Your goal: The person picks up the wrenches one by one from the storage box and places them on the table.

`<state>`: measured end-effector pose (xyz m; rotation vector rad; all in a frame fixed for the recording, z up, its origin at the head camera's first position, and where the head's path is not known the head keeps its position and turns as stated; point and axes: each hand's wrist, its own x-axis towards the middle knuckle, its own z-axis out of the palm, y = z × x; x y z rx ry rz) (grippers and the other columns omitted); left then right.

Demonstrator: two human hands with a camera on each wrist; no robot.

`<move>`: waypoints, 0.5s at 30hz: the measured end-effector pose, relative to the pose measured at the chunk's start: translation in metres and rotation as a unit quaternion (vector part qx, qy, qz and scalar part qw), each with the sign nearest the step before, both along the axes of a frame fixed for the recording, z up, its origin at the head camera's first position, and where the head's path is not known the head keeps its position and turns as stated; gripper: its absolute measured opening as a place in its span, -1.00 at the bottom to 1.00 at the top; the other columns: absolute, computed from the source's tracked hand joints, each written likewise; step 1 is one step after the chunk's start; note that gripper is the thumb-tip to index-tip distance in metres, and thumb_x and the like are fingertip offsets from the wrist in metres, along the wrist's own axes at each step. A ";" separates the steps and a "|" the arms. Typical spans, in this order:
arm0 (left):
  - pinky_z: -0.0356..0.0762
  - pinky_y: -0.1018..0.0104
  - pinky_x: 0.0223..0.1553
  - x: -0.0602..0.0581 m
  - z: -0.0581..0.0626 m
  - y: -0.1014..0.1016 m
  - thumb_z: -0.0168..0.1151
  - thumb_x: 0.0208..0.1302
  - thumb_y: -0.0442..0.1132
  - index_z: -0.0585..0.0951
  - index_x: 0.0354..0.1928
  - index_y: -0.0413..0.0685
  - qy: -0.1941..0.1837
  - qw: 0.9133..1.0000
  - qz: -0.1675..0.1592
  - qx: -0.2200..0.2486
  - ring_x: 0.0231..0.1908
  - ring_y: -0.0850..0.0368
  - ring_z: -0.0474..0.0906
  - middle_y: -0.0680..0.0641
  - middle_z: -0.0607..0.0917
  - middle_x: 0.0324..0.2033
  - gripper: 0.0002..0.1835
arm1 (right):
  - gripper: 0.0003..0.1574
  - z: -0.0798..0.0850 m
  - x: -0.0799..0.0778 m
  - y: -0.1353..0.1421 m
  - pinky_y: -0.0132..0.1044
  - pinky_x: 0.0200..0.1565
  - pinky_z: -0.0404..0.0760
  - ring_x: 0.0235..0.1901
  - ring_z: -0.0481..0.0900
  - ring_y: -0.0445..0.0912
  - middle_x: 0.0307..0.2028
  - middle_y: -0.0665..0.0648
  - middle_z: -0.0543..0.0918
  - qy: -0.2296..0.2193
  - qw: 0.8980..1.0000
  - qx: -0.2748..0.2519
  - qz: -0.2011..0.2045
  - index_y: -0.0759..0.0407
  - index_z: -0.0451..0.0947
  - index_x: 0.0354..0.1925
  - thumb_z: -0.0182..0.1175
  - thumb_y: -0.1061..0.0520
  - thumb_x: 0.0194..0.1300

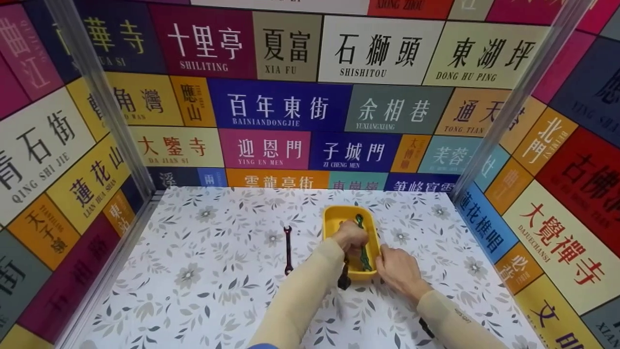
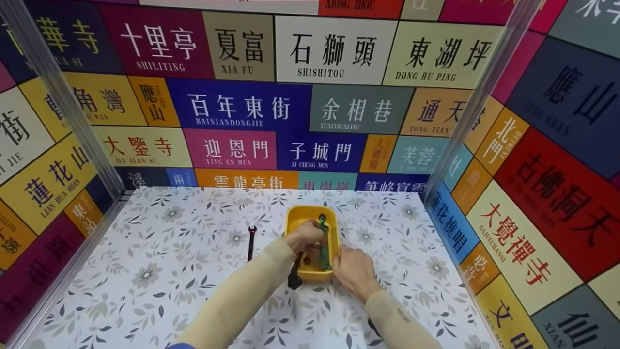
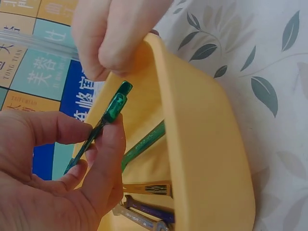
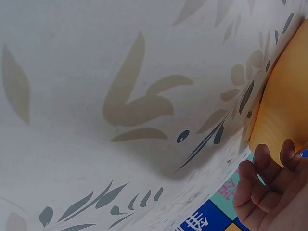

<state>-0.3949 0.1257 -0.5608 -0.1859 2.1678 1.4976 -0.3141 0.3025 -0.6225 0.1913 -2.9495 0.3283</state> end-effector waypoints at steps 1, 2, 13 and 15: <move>0.62 0.20 -0.39 -0.001 0.001 -0.001 0.38 0.13 -0.45 0.60 0.07 -0.17 -0.003 1.000 0.000 0.009 -0.33 -0.04 0.61 -0.14 0.63 -0.19 -0.58 | -0.79 0.000 -0.001 0.000 0.07 -0.36 0.59 -0.47 0.49 0.04 -0.47 0.09 0.55 -0.005 1.000 0.000 -0.001 0.10 0.51 -0.20 0.19 0.02 0.59; 0.67 0.20 -0.37 -0.001 0.002 -0.003 0.38 0.15 -0.45 0.60 0.13 -0.17 -0.006 1.000 -0.001 0.021 -0.34 -0.03 0.62 -0.15 0.63 -0.17 -0.54 | -0.79 0.000 -0.001 -0.001 0.06 -0.36 0.59 -0.46 0.50 0.04 -0.46 0.09 0.55 -0.009 1.000 0.001 -0.001 0.10 0.51 -0.19 0.18 0.01 0.60; 0.89 -0.12 -0.03 0.002 0.019 -0.011 0.39 0.28 -0.45 0.53 0.23 -0.08 0.017 0.995 -0.011 0.096 -0.12 -0.13 0.73 -0.12 0.67 -0.19 -0.51 | -0.76 0.000 0.000 0.000 0.10 -0.33 0.62 -0.42 0.54 0.06 -0.43 0.12 0.60 -0.015 1.000 0.000 -0.001 0.11 0.53 -0.14 0.13 -0.02 0.61; 0.90 -0.11 -0.04 0.003 0.023 -0.012 0.38 0.30 -0.46 0.54 0.18 -0.07 0.024 0.995 -0.012 0.099 -0.11 -0.12 0.73 -0.10 0.67 -0.20 -0.55 | -0.76 0.000 0.000 0.000 0.09 -0.32 0.62 -0.41 0.55 0.05 -0.42 0.11 0.60 -0.018 1.000 -0.001 -0.001 0.12 0.54 -0.12 0.12 -0.03 0.62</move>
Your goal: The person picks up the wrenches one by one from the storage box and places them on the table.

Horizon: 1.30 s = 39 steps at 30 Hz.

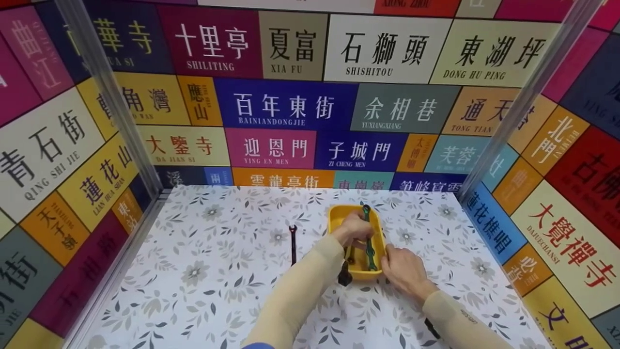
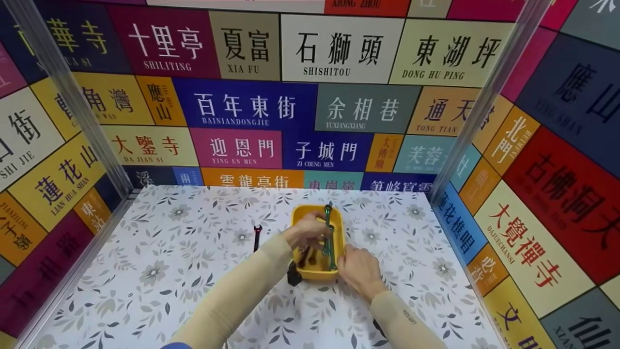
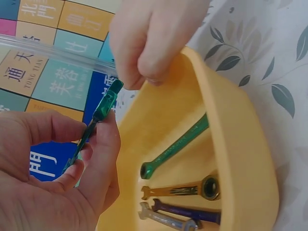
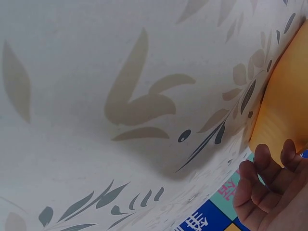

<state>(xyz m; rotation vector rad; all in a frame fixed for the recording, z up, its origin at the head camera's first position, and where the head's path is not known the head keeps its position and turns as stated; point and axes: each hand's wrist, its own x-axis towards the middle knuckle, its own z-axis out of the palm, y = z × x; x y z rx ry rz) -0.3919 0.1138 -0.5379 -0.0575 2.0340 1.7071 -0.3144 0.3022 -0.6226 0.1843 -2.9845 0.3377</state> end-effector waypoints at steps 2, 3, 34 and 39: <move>0.90 -0.11 -0.04 0.002 0.004 0.000 0.37 0.30 -0.47 0.55 0.14 -0.08 0.006 1.000 0.004 0.004 -0.12 -0.13 0.74 -0.10 0.68 -0.22 -0.59 | -0.74 0.000 0.000 0.001 0.09 -0.31 0.62 -0.41 0.55 0.04 -0.42 0.11 0.61 -0.001 1.000 0.001 0.000 0.13 0.55 -0.10 0.12 -0.03 0.63; 0.90 -0.11 -0.05 0.003 0.006 -0.001 0.37 0.31 -0.47 0.55 0.13 -0.09 0.009 1.000 0.006 0.007 -0.13 -0.12 0.74 -0.10 0.67 -0.23 -0.61 | -0.74 0.001 0.000 0.002 0.08 -0.30 0.63 -0.40 0.55 0.04 -0.41 0.11 0.61 -0.002 1.000 0.000 0.000 0.13 0.55 -0.10 0.11 -0.04 0.64; 0.80 -0.03 -0.09 -0.003 0.014 -0.058 0.30 0.27 -0.54 0.46 0.40 -0.01 0.005 0.998 -0.033 0.044 -0.24 -0.01 0.62 -0.18 0.64 0.02 -0.33 | -0.77 0.003 0.002 0.001 0.12 -0.32 0.63 -0.43 0.53 0.06 -0.45 0.14 0.57 0.004 1.000 -0.002 0.004 0.17 0.54 -0.09 0.12 0.02 0.63; 0.79 -0.04 -0.11 -0.003 0.010 -0.065 0.26 0.23 -0.55 0.46 0.36 -0.04 0.018 0.998 -0.034 0.044 -0.28 0.02 0.65 -0.12 0.62 -0.09 -0.35 | -0.79 0.001 0.002 0.000 0.09 -0.39 0.60 -0.46 0.52 0.06 -0.48 0.13 0.55 0.016 1.000 -0.005 0.007 0.14 0.51 -0.19 0.15 0.05 0.61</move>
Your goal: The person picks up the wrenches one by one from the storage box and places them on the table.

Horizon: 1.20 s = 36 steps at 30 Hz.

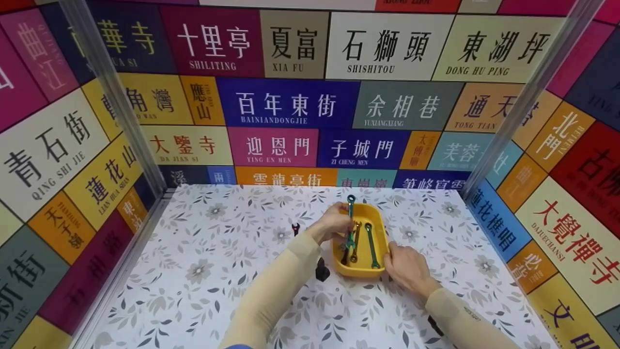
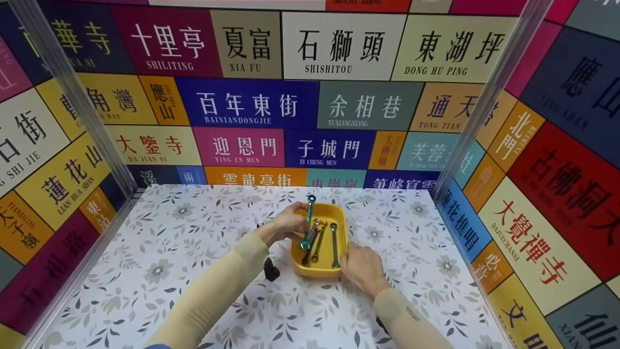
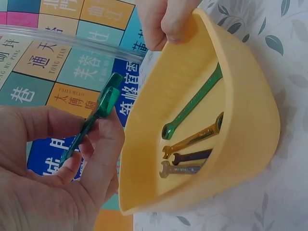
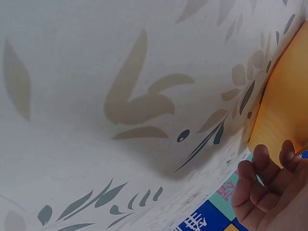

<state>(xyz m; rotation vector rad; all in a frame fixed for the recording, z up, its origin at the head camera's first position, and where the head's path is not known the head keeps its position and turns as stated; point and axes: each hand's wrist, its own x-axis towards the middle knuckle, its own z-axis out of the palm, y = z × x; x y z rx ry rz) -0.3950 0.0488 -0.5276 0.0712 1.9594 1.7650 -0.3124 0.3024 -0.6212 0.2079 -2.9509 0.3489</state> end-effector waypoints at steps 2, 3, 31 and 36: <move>0.78 -0.02 -0.14 -0.001 -0.001 -0.003 0.25 0.21 -0.55 0.45 0.36 -0.06 0.003 1.000 -0.003 -0.002 -0.29 0.04 0.65 -0.11 0.61 -0.13 -0.35 | -0.79 -0.001 0.000 0.000 0.07 -0.42 0.57 -0.48 0.50 0.06 -0.49 0.12 0.54 0.004 1.000 -0.002 -0.001 0.12 0.49 -0.22 0.16 0.06 0.60; 0.78 -0.01 -0.16 -0.001 -0.002 -0.004 0.25 0.22 -0.55 0.45 0.34 -0.07 0.006 1.000 -0.004 -0.005 -0.28 0.03 0.66 -0.11 0.62 -0.15 -0.37 | -0.79 -0.001 -0.001 0.001 0.06 -0.42 0.56 -0.48 0.50 0.06 -0.49 0.12 0.54 0.005 1.000 -0.003 -0.001 0.12 0.49 -0.23 0.16 0.06 0.59; 0.87 0.14 -0.32 -0.007 -0.010 -0.052 0.17 0.24 -0.54 0.39 0.40 -0.13 -0.008 1.000 0.015 -0.004 -0.34 0.06 0.70 -0.08 0.62 -0.38 -0.35 | -0.77 -0.001 -0.001 0.001 -0.02 -0.37 0.54 -0.45 0.48 0.02 -0.45 0.11 0.54 -0.031 0.999 -0.018 -0.011 0.11 0.51 -0.12 0.10 -0.01 0.65; 0.86 0.13 -0.32 -0.008 -0.016 -0.058 0.22 0.27 -0.51 0.40 0.34 -0.08 -0.015 1.000 0.017 -0.017 -0.38 0.08 0.72 -0.07 0.65 -0.38 -0.41 | -0.77 -0.002 -0.002 -0.001 -0.07 -0.37 0.50 -0.45 0.46 0.00 -0.45 0.09 0.53 -0.039 0.999 -0.018 -0.015 0.09 0.50 -0.13 0.09 -0.03 0.66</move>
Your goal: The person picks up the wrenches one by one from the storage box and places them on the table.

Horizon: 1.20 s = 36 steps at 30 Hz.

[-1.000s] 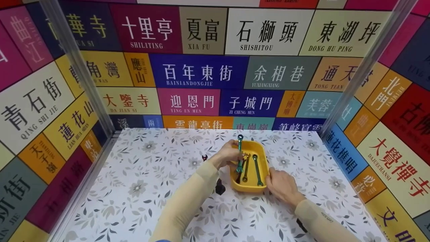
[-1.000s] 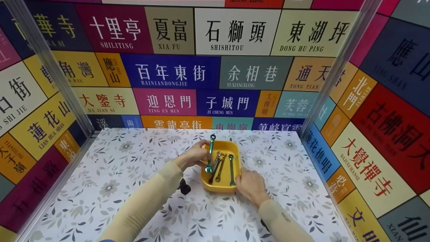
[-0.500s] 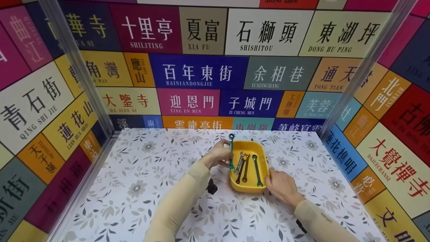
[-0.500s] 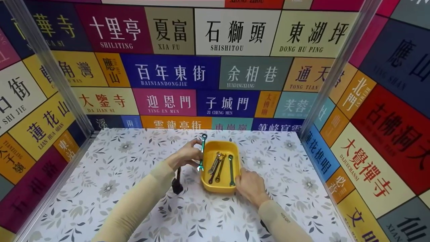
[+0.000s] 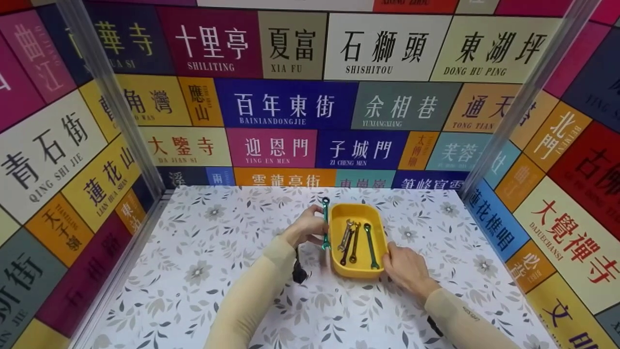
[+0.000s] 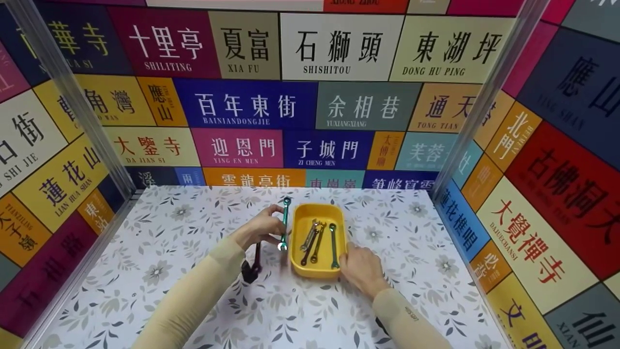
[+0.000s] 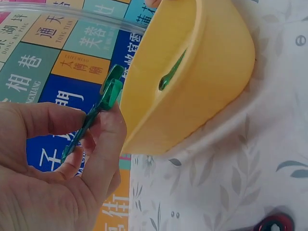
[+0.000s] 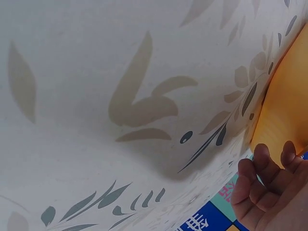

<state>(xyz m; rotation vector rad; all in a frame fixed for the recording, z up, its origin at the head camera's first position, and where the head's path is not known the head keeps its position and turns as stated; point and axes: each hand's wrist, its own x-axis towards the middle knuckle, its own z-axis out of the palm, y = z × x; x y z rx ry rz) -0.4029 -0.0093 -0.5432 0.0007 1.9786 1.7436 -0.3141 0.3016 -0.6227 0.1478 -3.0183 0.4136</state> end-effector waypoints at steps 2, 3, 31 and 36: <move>0.84 0.15 -0.33 -0.001 -0.001 -0.003 0.24 0.28 -0.50 0.41 0.34 -0.07 -0.002 1.000 0.004 -0.006 -0.39 0.09 0.69 -0.07 0.63 -0.37 -0.41 | -0.76 0.001 0.000 0.000 -0.07 -0.36 0.50 -0.44 0.46 0.00 -0.44 0.09 0.53 -0.006 1.000 0.002 -0.002 0.09 0.51 -0.11 0.08 -0.04 0.66; 0.84 0.16 -0.33 -0.001 -0.002 -0.004 0.24 0.28 -0.50 0.42 0.35 -0.07 -0.003 1.000 0.006 -0.008 -0.38 0.09 0.68 -0.08 0.63 -0.36 -0.40 | -0.76 0.001 0.000 0.000 -0.08 -0.36 0.49 -0.44 0.46 -0.01 -0.43 0.09 0.53 -0.009 1.000 0.002 -0.003 0.09 0.51 -0.10 0.07 -0.04 0.66; 0.80 0.22 -0.37 -0.001 -0.019 -0.059 0.21 0.30 -0.48 0.38 0.47 -0.11 -0.016 0.998 0.052 -0.013 -0.31 0.05 0.66 -0.10 0.61 -0.22 -0.33 | -0.74 -0.006 -0.002 0.001 0.07 -0.34 0.53 -0.42 0.49 0.10 -0.44 0.18 0.57 0.069 0.996 0.051 0.005 0.17 0.54 -0.15 0.15 0.00 0.60; 0.77 0.26 -0.39 -0.001 -0.023 -0.073 0.23 0.28 -0.47 0.38 0.41 -0.09 -0.020 0.997 0.067 -0.014 -0.27 0.04 0.67 -0.10 0.62 -0.23 -0.36 | -0.74 -0.006 -0.003 0.001 0.07 -0.33 0.52 -0.41 0.49 0.11 -0.40 0.20 0.59 0.074 0.996 0.053 0.011 0.19 0.55 -0.10 0.17 0.00 0.59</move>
